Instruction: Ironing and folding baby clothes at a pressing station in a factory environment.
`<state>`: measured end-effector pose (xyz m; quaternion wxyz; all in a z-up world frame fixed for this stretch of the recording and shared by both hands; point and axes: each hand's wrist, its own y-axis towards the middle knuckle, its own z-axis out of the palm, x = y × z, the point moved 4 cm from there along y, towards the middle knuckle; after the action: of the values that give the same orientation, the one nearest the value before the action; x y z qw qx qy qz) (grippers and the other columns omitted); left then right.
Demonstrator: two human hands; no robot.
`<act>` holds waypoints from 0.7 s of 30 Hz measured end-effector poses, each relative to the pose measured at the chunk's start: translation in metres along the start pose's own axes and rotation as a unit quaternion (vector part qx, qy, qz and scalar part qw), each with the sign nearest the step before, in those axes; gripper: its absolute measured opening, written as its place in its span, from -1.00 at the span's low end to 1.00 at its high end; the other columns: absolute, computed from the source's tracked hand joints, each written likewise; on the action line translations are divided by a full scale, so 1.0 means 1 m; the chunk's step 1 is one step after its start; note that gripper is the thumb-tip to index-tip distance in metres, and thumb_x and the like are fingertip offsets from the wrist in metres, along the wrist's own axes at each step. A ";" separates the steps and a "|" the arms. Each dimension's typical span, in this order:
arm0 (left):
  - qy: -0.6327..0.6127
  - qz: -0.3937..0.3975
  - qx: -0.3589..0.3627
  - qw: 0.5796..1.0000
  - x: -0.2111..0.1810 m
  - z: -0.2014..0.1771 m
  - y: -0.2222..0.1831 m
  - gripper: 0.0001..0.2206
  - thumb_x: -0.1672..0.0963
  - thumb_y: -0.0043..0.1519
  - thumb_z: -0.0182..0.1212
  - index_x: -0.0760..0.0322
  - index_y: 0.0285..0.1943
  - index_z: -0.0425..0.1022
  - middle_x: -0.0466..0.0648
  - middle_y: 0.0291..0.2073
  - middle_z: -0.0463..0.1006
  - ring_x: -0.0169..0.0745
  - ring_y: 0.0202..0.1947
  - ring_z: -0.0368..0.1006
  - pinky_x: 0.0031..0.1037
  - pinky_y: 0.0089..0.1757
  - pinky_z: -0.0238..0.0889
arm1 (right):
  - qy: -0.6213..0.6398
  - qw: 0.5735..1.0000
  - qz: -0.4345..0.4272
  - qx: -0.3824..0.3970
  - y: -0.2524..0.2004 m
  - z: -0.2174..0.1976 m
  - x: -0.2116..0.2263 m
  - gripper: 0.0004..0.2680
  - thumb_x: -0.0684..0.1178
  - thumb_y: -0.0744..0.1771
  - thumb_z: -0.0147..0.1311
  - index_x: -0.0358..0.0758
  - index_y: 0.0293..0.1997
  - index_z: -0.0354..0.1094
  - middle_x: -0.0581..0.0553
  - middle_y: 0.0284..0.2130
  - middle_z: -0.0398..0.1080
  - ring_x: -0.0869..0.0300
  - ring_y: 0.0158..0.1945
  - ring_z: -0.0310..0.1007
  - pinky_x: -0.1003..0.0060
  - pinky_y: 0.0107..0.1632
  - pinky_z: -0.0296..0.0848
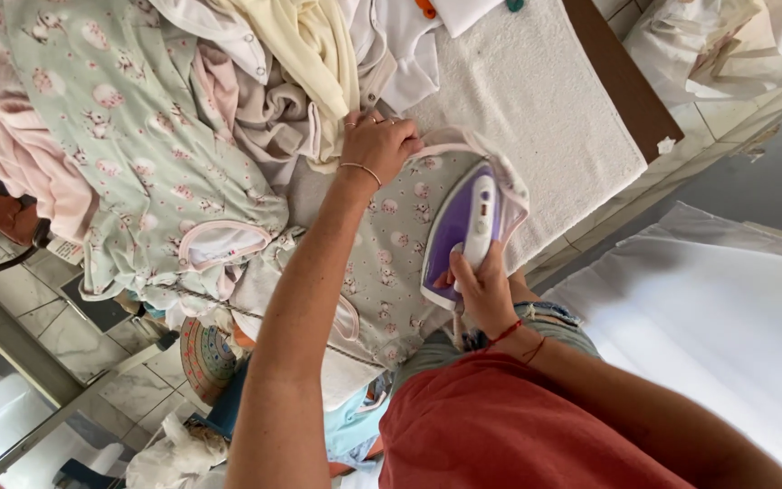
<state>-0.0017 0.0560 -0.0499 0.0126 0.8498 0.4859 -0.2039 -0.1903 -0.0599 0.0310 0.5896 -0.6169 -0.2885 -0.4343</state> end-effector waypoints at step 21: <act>0.086 -0.120 -0.004 0.989 0.022 -0.014 -0.021 -0.95 0.09 0.14 -0.09 0.07 -0.31 0.17 -0.09 -0.42 0.49 -0.14 -0.24 0.37 -0.26 -0.15 0.05 | -0.308 0.934 0.021 0.181 0.049 0.019 0.037 -0.80 -0.08 0.21 -0.04 -0.27 -0.21 0.06 -0.07 -0.83 0.31 0.14 -0.69 0.40 0.29 -0.48 0.36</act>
<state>-0.0050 0.0884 -0.0410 -0.0503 0.7995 0.5846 -0.1286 -0.1271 -0.0536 0.0411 0.5824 -0.6091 -0.5168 -0.1510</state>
